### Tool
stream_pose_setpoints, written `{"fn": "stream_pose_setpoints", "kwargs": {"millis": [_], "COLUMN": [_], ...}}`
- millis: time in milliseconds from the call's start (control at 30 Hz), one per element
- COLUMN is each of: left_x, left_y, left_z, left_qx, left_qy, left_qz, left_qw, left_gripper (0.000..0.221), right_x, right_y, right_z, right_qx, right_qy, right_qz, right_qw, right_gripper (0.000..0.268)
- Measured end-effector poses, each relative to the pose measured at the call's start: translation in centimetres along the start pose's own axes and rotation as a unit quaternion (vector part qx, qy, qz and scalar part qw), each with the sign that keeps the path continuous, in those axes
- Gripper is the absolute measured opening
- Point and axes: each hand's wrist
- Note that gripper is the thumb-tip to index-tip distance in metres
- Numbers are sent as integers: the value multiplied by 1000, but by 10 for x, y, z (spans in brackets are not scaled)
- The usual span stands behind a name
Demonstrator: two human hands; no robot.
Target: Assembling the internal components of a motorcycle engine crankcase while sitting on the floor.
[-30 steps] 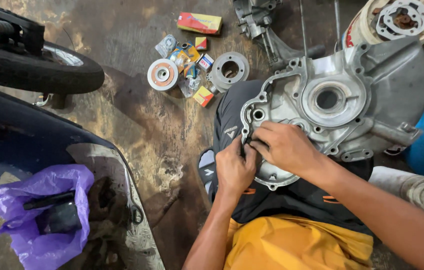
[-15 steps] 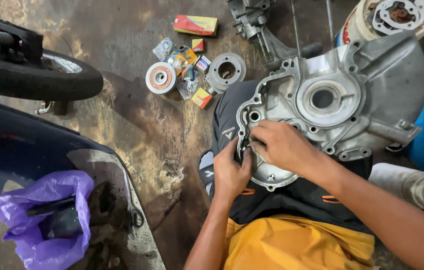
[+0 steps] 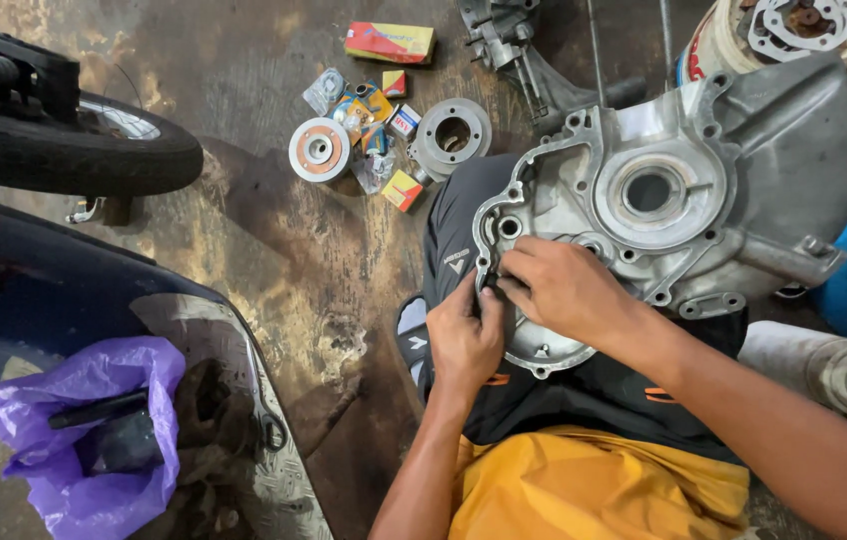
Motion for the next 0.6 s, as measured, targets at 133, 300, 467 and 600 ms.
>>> {"fn": "stream_pose_setpoints", "kwargs": {"millis": [133, 300, 467, 600], "left_x": [-1, 0, -5, 1], "left_y": [-2, 2, 10, 10], "left_z": [1, 5, 2, 2], "left_qx": [-26, -1, 43, 50], "left_qy": [-6, -28, -14, 9], "left_qz": [40, 49, 15, -8], "left_qw": [999, 998, 999, 999], "left_gripper": [33, 32, 40, 40], "right_x": [1, -1, 0, -3], "right_y": [-3, -5, 5, 10], "right_z": [-1, 1, 3, 9], "right_qx": [-5, -13, 24, 55], "right_qy": [12, 17, 33, 57], "right_qz": [-11, -25, -19, -2], "right_qw": [1000, 999, 999, 997], "right_gripper": [15, 15, 17, 17]}}
Point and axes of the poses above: each hand's wrist, its own z-axis towards the middle knuckle, its own y-axis out of the back of the hand, x = y × z, and after that the axes turned 11 degrees about y, right-handed
